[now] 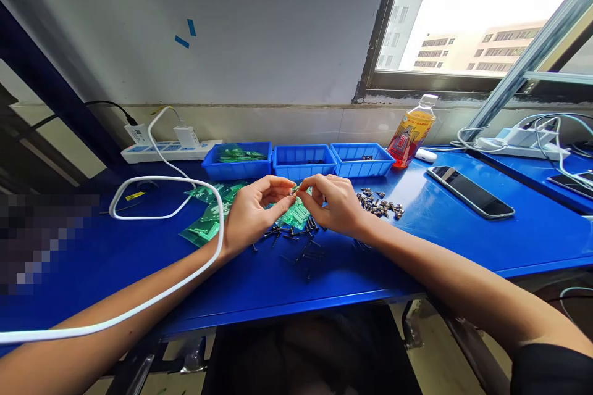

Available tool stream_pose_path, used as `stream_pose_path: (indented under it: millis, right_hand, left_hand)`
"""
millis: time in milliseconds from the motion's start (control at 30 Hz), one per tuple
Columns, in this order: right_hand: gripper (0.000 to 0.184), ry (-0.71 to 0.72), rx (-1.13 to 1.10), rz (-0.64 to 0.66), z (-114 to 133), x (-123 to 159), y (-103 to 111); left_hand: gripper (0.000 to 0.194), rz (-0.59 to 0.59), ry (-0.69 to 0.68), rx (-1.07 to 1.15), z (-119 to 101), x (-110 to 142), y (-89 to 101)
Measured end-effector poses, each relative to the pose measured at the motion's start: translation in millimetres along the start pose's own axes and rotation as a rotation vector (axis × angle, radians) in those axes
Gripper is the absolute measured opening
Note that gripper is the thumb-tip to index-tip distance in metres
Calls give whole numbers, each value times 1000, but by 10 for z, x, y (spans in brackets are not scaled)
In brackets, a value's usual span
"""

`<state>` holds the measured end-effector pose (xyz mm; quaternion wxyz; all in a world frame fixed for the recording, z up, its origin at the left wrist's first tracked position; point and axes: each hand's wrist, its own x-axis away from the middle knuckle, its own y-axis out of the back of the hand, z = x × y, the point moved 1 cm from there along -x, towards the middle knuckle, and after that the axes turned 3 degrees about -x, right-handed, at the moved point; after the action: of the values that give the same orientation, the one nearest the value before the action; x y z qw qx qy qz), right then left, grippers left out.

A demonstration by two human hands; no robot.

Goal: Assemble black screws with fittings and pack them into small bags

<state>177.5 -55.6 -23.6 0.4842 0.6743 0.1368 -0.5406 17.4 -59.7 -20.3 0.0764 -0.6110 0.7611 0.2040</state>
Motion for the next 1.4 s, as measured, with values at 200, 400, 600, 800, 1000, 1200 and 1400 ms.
stream_pose_path:
  millis: [200, 400, 600, 800, 1000, 1200, 1400]
  right_hand:
    - [10, -28, -4, 6, -5, -1, 1]
    - [12, -41, -13, 37, -3, 3, -6]
    - [11, -58, -14, 56, -3, 2, -6]
    - [11, -67, -47, 81, 10, -2, -7]
    - [10, -66, -66, 45, 11, -7, 6]
    - [11, -32, -50, 55, 7, -7, 17]
    - [10, -30, -41, 74, 3, -15, 20]
  left_hand:
    - [25, 3, -32, -76, -18, 8, 5]
    - [26, -7, -48, -120, 5, 10, 6]
    - [24, -62, -85, -143, 23, 13, 12]
    - [19, -34, -129, -213, 3, 27, 10]
    - [29, 25, -54, -188, -19, 2, 28]
    - [33, 7, 10, -120, -13, -17, 34]
    - [36, -22, 1, -57, -24, -7, 19]
